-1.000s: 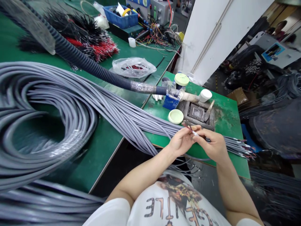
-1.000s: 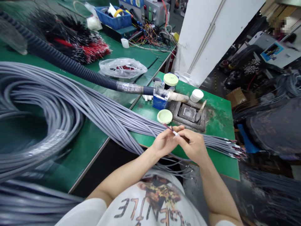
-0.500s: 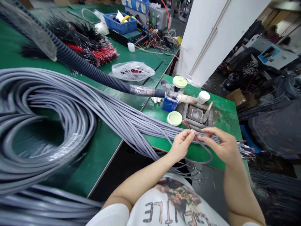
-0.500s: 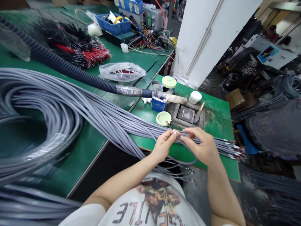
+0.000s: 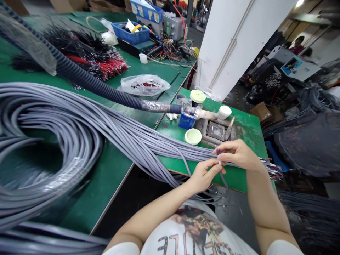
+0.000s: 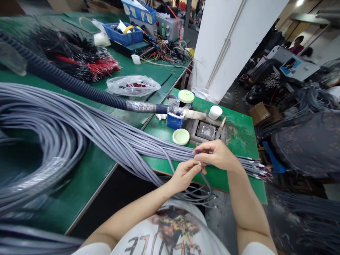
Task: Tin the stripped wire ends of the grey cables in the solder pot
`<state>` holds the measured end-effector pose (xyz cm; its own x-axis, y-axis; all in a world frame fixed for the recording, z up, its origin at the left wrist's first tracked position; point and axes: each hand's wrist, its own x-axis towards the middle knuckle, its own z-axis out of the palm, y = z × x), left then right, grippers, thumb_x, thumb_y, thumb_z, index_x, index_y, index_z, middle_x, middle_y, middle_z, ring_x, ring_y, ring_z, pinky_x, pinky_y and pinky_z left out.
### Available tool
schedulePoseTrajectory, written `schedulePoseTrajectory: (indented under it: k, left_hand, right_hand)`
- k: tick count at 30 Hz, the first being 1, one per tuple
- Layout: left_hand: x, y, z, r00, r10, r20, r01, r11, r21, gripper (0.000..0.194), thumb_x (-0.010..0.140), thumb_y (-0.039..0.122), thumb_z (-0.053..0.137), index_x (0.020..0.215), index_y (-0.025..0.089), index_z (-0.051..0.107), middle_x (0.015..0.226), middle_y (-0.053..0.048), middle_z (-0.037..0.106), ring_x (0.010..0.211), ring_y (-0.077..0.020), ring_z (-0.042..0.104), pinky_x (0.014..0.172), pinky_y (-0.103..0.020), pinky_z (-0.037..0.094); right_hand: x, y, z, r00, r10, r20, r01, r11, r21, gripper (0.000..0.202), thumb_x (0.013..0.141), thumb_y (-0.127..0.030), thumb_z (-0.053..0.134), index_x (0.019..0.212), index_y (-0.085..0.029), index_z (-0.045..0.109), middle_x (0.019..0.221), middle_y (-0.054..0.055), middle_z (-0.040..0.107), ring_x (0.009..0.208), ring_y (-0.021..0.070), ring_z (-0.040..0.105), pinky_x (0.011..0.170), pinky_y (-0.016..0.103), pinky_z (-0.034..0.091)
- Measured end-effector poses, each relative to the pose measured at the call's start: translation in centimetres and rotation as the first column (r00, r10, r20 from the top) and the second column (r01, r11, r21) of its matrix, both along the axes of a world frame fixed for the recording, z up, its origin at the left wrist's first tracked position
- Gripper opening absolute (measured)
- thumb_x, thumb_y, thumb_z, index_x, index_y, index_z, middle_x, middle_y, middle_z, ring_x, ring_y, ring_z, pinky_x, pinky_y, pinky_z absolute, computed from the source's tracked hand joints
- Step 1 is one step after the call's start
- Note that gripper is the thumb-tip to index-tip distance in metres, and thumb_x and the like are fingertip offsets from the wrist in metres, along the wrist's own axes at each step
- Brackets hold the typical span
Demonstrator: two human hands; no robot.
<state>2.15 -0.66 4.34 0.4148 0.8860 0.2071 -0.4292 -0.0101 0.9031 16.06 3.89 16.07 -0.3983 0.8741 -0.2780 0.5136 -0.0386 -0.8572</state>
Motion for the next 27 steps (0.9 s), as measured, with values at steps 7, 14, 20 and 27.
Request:
schedulePoseTrajectory:
  k: [7, 14, 20, 27]
  left_hand:
    - [-0.3, 0.1, -0.1, 0.999, -0.035, 0.035, 0.039, 0.994, -0.098, 0.025, 0.088, 0.036, 0.058, 0.095, 0.014, 0.068, 0.082, -0.006, 0.07, 0.079, -0.0156, 0.062, 0.079, -0.027, 0.047]
    - [-1.0, 1.0, 0.0, 0.988, 0.048, 0.146, -0.008, 0.964, -0.267, 0.027, 0.079, 0.039, 0.068, 0.084, 0.013, 0.07, 0.074, -0.005, 0.07, 0.067, -0.014, 0.061, 0.066, -0.025, 0.047]
    - [-2.0, 1.0, 0.1, 0.968, 0.046, 0.247, 0.055, 0.92, -0.387, 0.03, 0.08, 0.038, 0.068, 0.097, 0.014, 0.071, 0.078, -0.006, 0.072, 0.073, -0.0147, 0.064, 0.073, -0.026, 0.045]
    - [-2.7, 1.4, 0.6, 0.911, 0.136, 0.389, 0.104, 0.837, -0.537, 0.028, 0.075, 0.034, 0.073, 0.094, 0.013, 0.071, 0.077, -0.005, 0.072, 0.071, -0.0116, 0.063, 0.074, -0.024, 0.047]
  right_hand:
    - [-0.3, 0.2, -1.4, 0.987, -0.046, -0.152, 0.052, 0.998, 0.034, 0.019, 0.077, -0.035, 0.071, 0.072, -0.016, 0.07, 0.054, -0.001, 0.062, 0.045, 0.0119, 0.057, 0.044, 0.023, 0.044]
    - [-1.8, -1.6, -3.9, 0.976, -0.214, -0.047, 0.191, 0.727, 0.66, 0.006, 0.08, -0.022, 0.069, 0.075, -0.022, 0.072, 0.064, 0.0, 0.068, 0.059, 0.0125, 0.057, 0.063, 0.029, 0.046]
    - [-0.8, -2.3, -4.3, 0.991, -0.131, -0.032, 0.106, 0.608, 0.787, 0.025, 0.08, -0.011, 0.067, 0.099, -0.027, 0.071, 0.076, 0.0, 0.068, 0.069, 0.015, 0.059, 0.069, 0.033, 0.047]
    - [0.4, -2.7, -6.0, 0.983, 0.034, 0.179, -0.174, 0.473, 0.863, 0.052, 0.083, -0.008, 0.06, 0.127, -0.033, 0.058, 0.12, 0.006, 0.064, 0.111, 0.0237, 0.057, 0.092, 0.045, 0.049]
